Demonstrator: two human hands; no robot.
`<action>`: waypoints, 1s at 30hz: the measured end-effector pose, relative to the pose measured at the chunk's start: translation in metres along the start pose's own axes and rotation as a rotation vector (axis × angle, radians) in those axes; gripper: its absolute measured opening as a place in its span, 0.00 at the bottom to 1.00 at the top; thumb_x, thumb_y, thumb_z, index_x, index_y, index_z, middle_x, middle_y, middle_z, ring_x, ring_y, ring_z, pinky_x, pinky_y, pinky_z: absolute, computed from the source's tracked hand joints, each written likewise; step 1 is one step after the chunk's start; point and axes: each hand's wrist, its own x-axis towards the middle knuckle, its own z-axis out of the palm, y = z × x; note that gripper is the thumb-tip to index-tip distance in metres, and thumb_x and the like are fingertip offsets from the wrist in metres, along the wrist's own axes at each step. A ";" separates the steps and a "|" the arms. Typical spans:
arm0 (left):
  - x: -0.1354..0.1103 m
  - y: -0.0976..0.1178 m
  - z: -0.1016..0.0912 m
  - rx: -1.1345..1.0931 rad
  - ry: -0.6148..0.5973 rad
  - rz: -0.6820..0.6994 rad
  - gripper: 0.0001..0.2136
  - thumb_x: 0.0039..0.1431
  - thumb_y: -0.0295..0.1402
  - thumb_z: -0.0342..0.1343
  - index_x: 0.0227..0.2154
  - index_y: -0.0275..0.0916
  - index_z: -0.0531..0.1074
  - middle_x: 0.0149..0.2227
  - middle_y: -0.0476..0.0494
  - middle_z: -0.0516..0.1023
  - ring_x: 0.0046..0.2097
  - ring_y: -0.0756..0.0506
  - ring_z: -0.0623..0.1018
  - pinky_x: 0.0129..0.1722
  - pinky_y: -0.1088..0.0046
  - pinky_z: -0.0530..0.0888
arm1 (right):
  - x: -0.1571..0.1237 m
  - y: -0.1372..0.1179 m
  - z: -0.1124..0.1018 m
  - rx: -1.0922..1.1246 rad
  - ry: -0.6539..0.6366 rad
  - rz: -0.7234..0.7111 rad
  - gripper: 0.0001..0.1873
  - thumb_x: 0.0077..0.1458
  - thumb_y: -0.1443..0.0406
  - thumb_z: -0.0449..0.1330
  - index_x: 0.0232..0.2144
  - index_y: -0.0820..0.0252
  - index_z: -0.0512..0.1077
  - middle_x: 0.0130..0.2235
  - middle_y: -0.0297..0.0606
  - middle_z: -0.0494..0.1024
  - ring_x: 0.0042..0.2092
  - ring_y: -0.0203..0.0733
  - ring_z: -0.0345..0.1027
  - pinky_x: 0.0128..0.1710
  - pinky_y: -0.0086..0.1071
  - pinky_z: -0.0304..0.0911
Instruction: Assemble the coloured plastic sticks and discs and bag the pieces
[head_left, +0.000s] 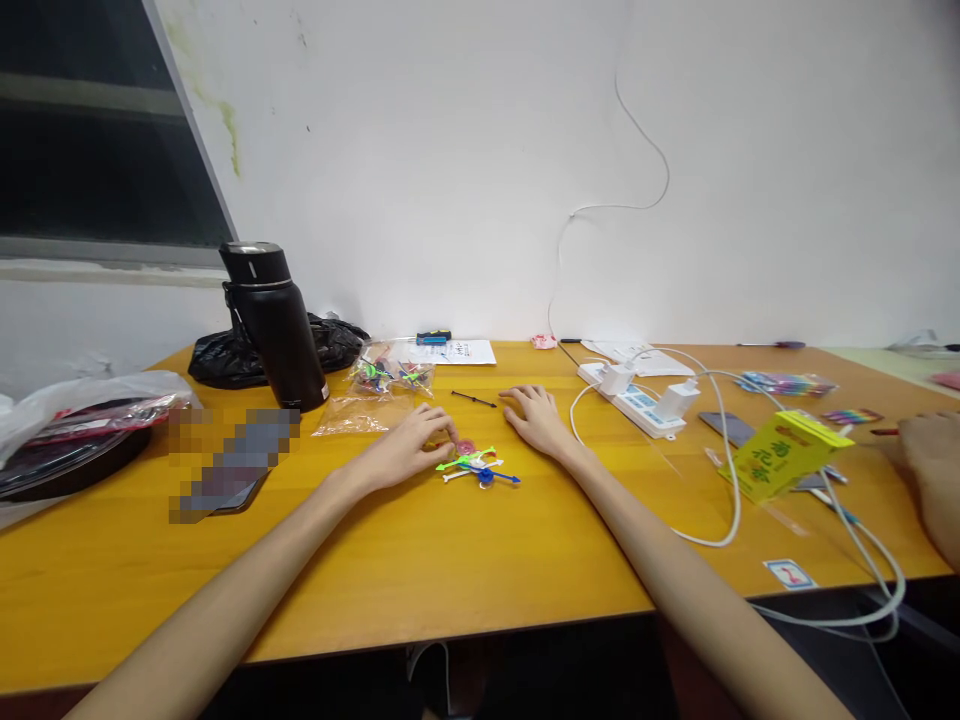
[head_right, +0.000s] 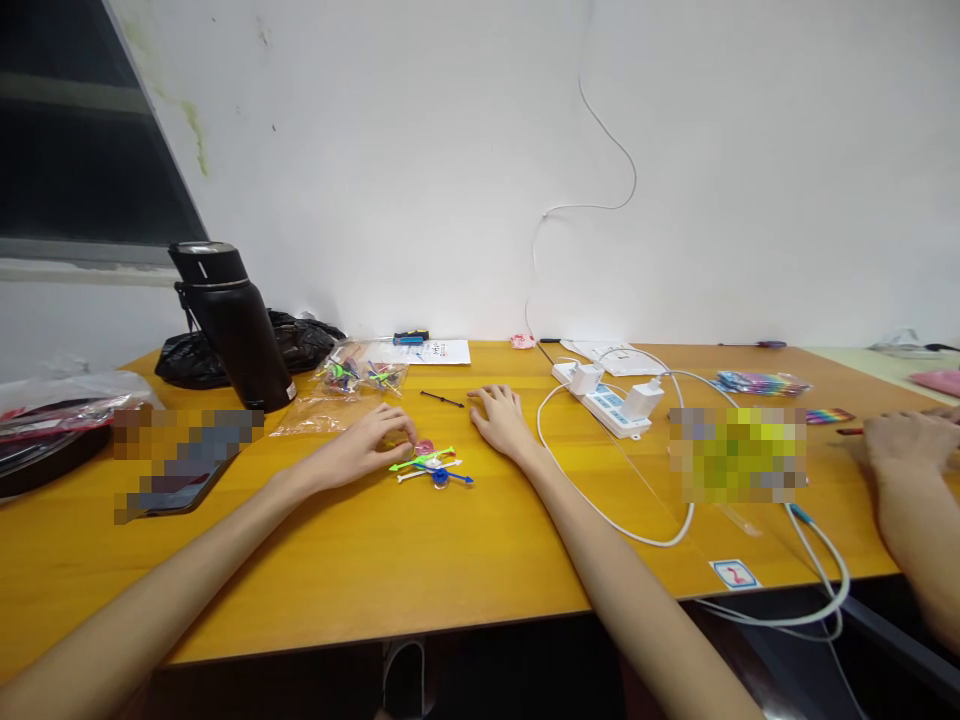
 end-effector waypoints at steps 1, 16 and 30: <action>0.000 -0.001 0.000 -0.004 0.003 -0.005 0.10 0.67 0.40 0.50 0.38 0.42 0.73 0.42 0.42 0.74 0.48 0.40 0.71 0.49 0.64 0.66 | 0.000 -0.002 -0.002 0.018 0.014 -0.012 0.17 0.65 0.63 0.53 0.54 0.57 0.72 0.55 0.45 0.73 0.58 0.52 0.59 0.58 0.48 0.55; 0.006 0.011 -0.001 -0.372 0.170 -0.165 0.09 0.65 0.41 0.52 0.37 0.42 0.73 0.40 0.44 0.76 0.42 0.44 0.74 0.42 0.68 0.67 | -0.010 -0.062 -0.031 0.721 -0.193 -0.158 0.17 0.69 0.56 0.51 0.46 0.57 0.76 0.43 0.38 0.80 0.47 0.42 0.73 0.50 0.35 0.65; 0.011 -0.006 0.006 -0.514 0.315 -0.226 0.11 0.63 0.43 0.55 0.37 0.40 0.71 0.37 0.47 0.74 0.37 0.48 0.72 0.36 0.74 0.67 | -0.002 -0.043 0.000 0.227 0.136 -0.109 0.13 0.67 0.64 0.52 0.48 0.56 0.74 0.49 0.41 0.75 0.54 0.48 0.64 0.58 0.41 0.58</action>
